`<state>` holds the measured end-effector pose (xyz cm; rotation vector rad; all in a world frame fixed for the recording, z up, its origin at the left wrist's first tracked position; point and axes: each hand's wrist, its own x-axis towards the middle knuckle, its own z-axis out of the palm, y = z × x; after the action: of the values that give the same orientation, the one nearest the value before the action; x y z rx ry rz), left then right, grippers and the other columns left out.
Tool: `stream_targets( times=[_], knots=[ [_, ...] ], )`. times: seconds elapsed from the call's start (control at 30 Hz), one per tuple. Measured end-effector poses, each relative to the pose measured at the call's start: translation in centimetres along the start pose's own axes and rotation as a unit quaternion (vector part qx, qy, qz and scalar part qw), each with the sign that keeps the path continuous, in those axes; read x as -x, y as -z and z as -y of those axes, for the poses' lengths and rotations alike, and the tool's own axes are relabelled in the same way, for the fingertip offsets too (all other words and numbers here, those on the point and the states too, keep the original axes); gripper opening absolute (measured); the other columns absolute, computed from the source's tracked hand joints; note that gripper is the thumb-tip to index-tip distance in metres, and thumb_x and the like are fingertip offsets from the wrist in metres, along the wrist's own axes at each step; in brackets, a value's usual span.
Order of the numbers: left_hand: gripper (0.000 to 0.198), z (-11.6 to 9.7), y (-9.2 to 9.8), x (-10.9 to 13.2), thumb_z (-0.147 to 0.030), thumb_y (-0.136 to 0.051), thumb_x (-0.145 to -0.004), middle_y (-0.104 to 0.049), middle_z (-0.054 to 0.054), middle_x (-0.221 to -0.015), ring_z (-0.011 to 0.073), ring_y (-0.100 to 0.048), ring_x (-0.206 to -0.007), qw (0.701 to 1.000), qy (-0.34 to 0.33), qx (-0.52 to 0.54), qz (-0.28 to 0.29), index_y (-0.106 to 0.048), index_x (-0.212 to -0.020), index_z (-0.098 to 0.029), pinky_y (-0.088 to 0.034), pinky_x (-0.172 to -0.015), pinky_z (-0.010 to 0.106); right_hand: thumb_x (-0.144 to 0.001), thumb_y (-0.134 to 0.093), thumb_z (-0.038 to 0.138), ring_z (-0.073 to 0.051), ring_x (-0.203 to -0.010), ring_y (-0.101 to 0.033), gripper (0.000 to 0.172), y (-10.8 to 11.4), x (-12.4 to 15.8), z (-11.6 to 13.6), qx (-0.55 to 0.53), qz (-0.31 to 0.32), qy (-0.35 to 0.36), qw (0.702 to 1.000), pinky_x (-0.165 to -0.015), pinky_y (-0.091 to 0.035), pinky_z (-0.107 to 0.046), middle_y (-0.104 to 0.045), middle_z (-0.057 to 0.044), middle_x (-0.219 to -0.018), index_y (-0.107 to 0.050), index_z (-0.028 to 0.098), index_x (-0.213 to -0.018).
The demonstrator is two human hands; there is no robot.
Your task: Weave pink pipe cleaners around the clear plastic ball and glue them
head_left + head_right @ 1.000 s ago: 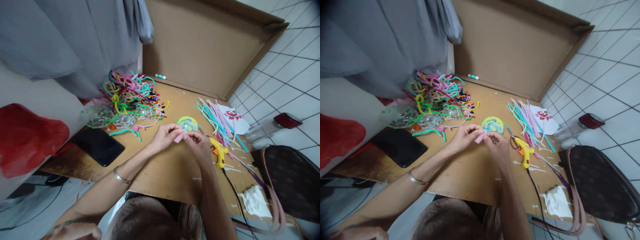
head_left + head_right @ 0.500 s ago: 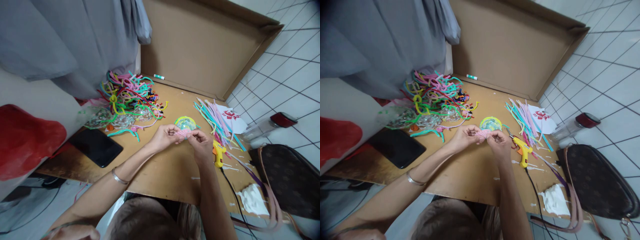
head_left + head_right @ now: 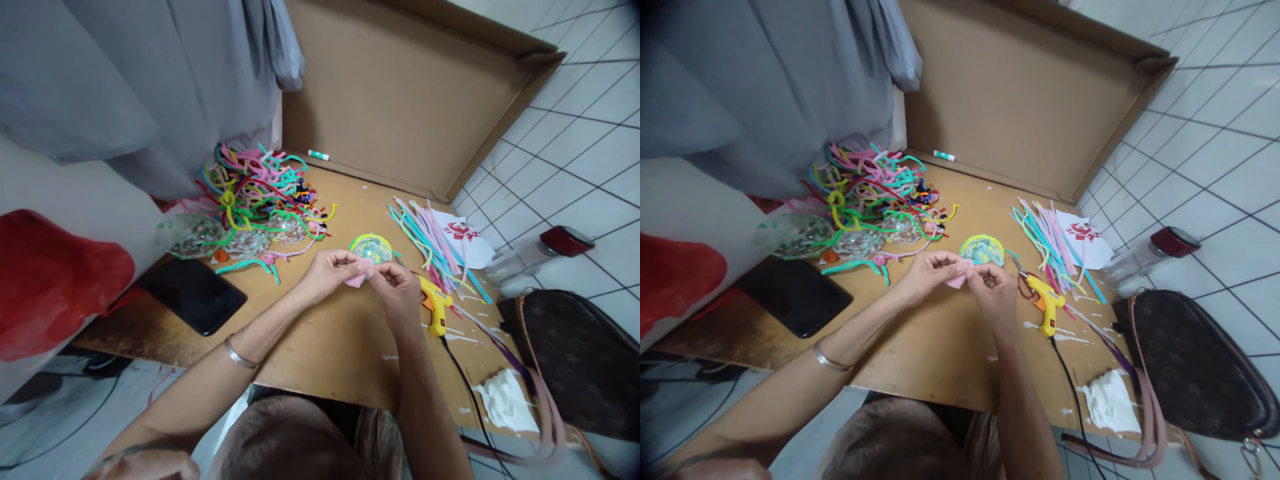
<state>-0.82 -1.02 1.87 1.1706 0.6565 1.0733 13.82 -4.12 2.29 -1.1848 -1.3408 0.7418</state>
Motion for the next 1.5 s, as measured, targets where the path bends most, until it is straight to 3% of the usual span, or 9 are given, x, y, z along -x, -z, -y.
stream_targets(
  times=[0.17,0.27,0.4,0.77,1.07,1.27,1.5],
  knots=[
    [0.039,-0.05,0.35,-0.36,-0.047,-0.082,-0.061,-0.060,-0.002,-0.059,0.0066,-0.047,-0.054,0.999,-0.003,0.028,-0.020,-0.069,-0.069,-0.011,-0.038,-0.057,0.021,-0.081,-0.062,0.040,-0.011,-0.052,-0.049,0.027,0.73,-0.26,-0.54,-0.088,0.002,-0.041,0.995,-0.049,-0.038,-0.024,-0.058,0.001,-0.056,-0.068,0.018,-0.066],
    [0.038,-0.04,0.46,-0.46,-0.046,-0.084,-0.060,-0.059,-0.002,-0.059,0.0061,-0.045,-0.054,0.998,0.002,0.060,-0.015,-0.068,-0.067,-0.011,-0.036,-0.057,0.021,-0.075,-0.068,0.035,-0.011,-0.054,-0.052,0.016,0.96,-0.36,-0.39,-0.112,0.024,-0.058,0.992,-0.051,-0.041,-0.023,-0.061,0.001,-0.061,-0.069,0.019,-0.075],
    [0.037,0.02,0.46,-0.43,-0.043,-0.085,-0.059,-0.060,-0.001,-0.060,0.0059,-0.046,-0.054,0.996,0.009,0.084,-0.005,-0.069,-0.067,-0.011,-0.035,-0.057,0.021,-0.065,-0.077,0.026,-0.012,-0.062,-0.060,0.017,0.67,-0.31,-0.07,-0.090,0.034,-0.031,0.995,-0.059,-0.048,-0.024,-0.066,0.000,-0.069,-0.068,0.020,-0.078],
    [0.036,0.24,0.55,-0.50,-0.042,-0.085,-0.061,-0.062,0.000,-0.061,0.0057,-0.046,-0.055,0.995,0.016,0.100,0.002,-0.071,-0.072,-0.010,-0.034,-0.057,0.021,-0.070,-0.076,0.023,-0.013,-0.063,-0.062,0.010,0.50,-0.10,-0.01,-0.046,0.033,0.034,0.998,-0.061,-0.050,-0.025,-0.070,0.000,-0.071,-0.071,0.020,-0.077],
    [0.038,-0.01,0.43,-0.35,-0.043,-0.085,-0.060,-0.058,-0.002,-0.058,0.0051,-0.045,-0.054,0.996,0.024,0.090,0.006,-0.070,-0.070,-0.010,-0.033,-0.056,0.021,-0.074,-0.072,0.023,-0.013,-0.062,-0.061,0.004,0.27,-0.03,-0.02,-0.018,-0.016,0.071,0.997,-0.060,-0.049,-0.025,-0.069,0.001,-0.068,-0.070,0.020,-0.073],
    [0.038,-0.03,0.39,-0.35,-0.044,-0.083,-0.063,-0.054,-0.003,-0.056,0.0047,-0.041,-0.052,0.997,0.013,0.070,0.010,-0.068,-0.069,-0.010,-0.030,-0.054,0.021,-0.074,-0.073,0.025,-0.014,-0.065,-0.062,0.005,0.35,0.11,0.10,-0.026,-0.003,0.052,0.998,-0.065,-0.050,-0.027,-0.070,0.000,-0.069,-0.071,0.020,-0.073],
    [0.041,-0.54,0.29,-0.22,-0.047,-0.076,-0.070,-0.048,-0.004,-0.054,0.0047,-0.036,-0.051,0.999,-0.020,0.024,0.013,-0.058,-0.059,-0.012,-0.027,-0.053,0.021,-0.068,-0.079,0.030,-0.013,-0.062,-0.062,0.014,0.77,-0.07,-0.20,-0.116,0.063,-0.026,0.991,-0.062,-0.052,-0.027,-0.072,0.000,-0.072,-0.076,0.023,-0.079]
  ],
)
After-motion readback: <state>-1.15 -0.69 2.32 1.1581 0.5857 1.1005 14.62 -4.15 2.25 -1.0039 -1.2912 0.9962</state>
